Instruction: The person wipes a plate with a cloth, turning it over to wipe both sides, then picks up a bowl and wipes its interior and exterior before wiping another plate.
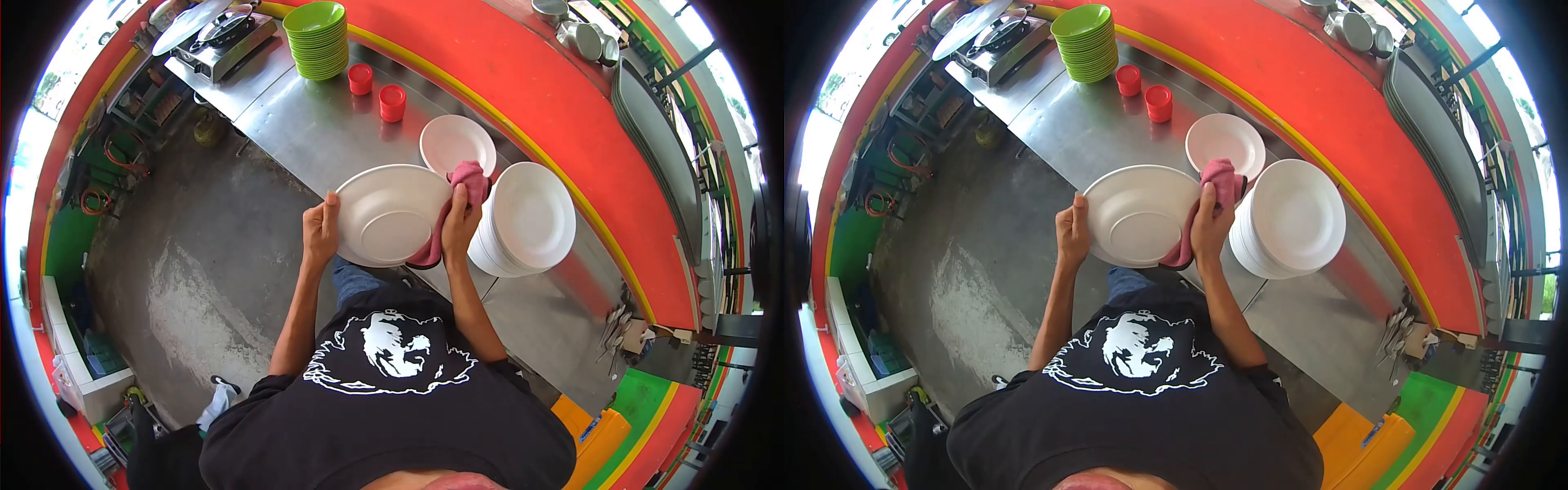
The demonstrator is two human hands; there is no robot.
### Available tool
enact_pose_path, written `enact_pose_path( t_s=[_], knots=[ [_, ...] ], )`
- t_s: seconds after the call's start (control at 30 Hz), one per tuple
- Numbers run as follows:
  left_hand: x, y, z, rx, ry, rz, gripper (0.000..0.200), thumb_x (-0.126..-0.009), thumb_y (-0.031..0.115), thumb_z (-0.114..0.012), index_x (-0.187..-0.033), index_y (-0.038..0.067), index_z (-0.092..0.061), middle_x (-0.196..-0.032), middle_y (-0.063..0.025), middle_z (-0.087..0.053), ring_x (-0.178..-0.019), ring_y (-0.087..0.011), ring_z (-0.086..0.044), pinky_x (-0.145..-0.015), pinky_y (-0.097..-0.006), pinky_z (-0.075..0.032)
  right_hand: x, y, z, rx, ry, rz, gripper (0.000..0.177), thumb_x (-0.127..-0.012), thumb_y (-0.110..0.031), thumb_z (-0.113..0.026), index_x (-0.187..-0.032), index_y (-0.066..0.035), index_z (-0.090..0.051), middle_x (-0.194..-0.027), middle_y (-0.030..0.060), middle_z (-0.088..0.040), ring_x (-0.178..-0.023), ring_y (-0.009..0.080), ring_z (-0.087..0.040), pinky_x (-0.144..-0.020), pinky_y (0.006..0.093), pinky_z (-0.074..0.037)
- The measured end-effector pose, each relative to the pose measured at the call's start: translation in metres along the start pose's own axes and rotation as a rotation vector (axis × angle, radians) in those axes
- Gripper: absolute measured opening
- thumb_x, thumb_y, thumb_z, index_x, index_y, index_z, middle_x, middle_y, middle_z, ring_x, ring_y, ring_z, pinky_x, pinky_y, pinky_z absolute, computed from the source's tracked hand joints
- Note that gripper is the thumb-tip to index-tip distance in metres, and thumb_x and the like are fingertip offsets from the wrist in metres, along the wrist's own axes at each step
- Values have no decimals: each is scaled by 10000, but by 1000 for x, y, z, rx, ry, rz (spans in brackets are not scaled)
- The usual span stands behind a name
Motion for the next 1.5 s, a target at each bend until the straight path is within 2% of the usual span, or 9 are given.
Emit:
enact_pose_path(
  t_s=[0.2, 0.4, 0.53, 0.6, 0.77, 1.07, 1.23, 1.33, 1.5],
  knots=[
    [0, 16, -15, -9, -69, 176, 589, -1071, 428, -494, -753, -43, -650, -638, 54, -549, -623, -27, -444, -505, -253, -366, -3, -30, -20, 450, -263, 488, 440, -938, -289, -664, -1265, -1, -600, -1216, 232, -612, -1157, 389, -569, -1011, 473, -423],
    [3, -18, -41, 131, -86, 113, 520, -1077, 372, -495, -804, -26, -688, -693, 27, -621, -624, -30, -507, -520, -238, -412, 37, -39, -49, 587, -469, 779, 538, -891, -308, -692, -1324, -4, -592, -1349, 241, -576, -1246, 436, -527, -1085, 505, -380],
    [4, 6, -26, 47, -89, 287, 613, -1071, 457, -476, -818, -55, -698, -669, 14, -618, -603, -45, -493, -519, -249, -413, 12, -9, -31, 545, -353, 563, 537, -873, -305, -690, -1335, -48, -594, -1245, 279, -575, -1164, 458, -537, -1013, 512, -410],
    [6, 12, -25, 126, -17, 249, 650, -1061, 498, -471, -818, -58, -704, -665, 8, -621, -584, -47, -497, -513, -249, -413, -8, 5, -20, 412, -316, 309, 456, -938, -298, -650, -1306, -36, -590, -989, 246, -650, -921, 432, -623, -863, 464, -490],
    [-1, 12, -23, 380, 182, 310, 636, -1059, 509, -463, -870, -48, -705, -725, -24, -658, -620, -80, -574, -542, -259, -465, 25, 29, 6, 211, -255, 23, 499, -975, -285, -619, -1369, 5, -522, -1086, 257, -672, -988, 389, -665, -849, 414, -501],
    [5, -6, -63, 179, 97, 311, 641, -1067, 515, -438, -794, -16, -673, -653, 32, -524, -604, -65, -416, -508, -283, -340, 75, 4, -6, 644, -409, 554, 743, -903, -293, -675, -1506, 19, -373, -1464, 315, -434, -1418, 569, -268, -1167, 586, -212],
    [15, -3, -73, 46, -38, 331, 669, -1070, 519, -426, -581, 68, -355, -590, 77, -314, -571, -64, -262, -480, -334, -205, 22, -11, -14, 532, -246, 430, 612, -910, -269, -650, -1420, 32, -492, -1450, 307, -465, -1319, 511, -435, -1122, 509, -328],
    [19, -2, -75, 8, -34, 261, 657, -1073, 510, -426, -585, 74, -373, -587, 77, -308, -566, -60, -254, -475, -331, -191, -10, 7, -11, 324, -268, 104, 576, -912, -292, -651, -1384, 16, -534, -1377, 314, -512, -1244, 475, -504, -1087, 489, -373],
    [9, 5, -77, 149, 3, 294, 613, -1078, 483, -429, -701, 29, -592, -631, 31, -516, -579, -58, -415, -485, -277, -335, 26, -22, -20, 556, -427, 353, 596, -923, -348, -629, -1416, -26, -533, -1464, 268, -461, -1379, 479, -400, -1114, 494, -348]
  ],
)
Point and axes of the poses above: each hand's wrist, its own x-axis away from the middle knuckle, its own z-axis out of the back of the hand, y = z × x, the point moved 1 cm from there along -x, towards the middle knuckle
